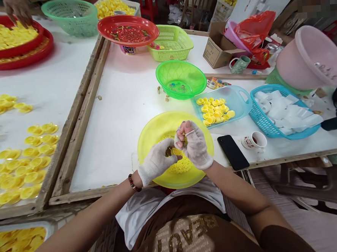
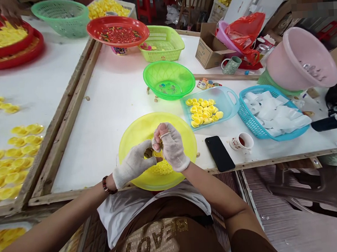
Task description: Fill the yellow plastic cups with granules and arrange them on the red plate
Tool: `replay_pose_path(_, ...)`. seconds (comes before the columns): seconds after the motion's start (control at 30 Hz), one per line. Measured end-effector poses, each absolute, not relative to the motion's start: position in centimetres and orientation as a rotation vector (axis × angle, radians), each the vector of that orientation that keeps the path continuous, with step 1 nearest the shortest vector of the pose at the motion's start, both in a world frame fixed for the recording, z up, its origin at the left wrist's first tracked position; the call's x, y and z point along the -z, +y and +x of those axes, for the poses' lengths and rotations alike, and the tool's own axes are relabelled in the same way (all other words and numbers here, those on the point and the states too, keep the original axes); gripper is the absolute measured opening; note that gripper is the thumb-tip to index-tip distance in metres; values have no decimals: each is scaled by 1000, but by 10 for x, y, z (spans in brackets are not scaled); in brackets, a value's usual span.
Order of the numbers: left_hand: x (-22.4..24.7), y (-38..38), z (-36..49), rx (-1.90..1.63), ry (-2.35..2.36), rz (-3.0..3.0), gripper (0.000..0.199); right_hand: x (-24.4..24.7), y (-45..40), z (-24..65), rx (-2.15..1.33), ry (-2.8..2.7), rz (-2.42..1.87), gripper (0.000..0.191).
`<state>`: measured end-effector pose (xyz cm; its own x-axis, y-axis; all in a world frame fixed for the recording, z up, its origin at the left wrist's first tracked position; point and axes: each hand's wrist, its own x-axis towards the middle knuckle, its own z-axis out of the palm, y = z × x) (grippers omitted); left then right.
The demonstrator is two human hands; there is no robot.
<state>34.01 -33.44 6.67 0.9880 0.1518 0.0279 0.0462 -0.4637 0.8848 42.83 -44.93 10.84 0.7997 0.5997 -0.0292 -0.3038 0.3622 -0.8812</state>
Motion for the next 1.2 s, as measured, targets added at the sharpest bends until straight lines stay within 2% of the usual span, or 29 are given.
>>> replay_pose_path(0.5, -68, -328, 334, -127, 121, 1943, 25, -101, -439, 425, -606, -328, -1139, 44)
replay_pose_path(0.77, -60, -309, 324, -263, 130, 1975, 31, -102, -453, 443, -804, -177, -1157, 41)
replay_pose_path(0.93, -66, -293, 316, -236, 186, 2007, 31, -101, -459, 432, -908, -429, -1377, 34)
replay_pose_path(1.03, -65, -293, 317, -211, 195, 2031, 27, -102, -456, 424, -884, -640, -1510, 36)
replay_pose_path(1.2, -66, -296, 316, -228, 164, 1995, 26, -100, -452, 428, -964, -523, -1420, 41)
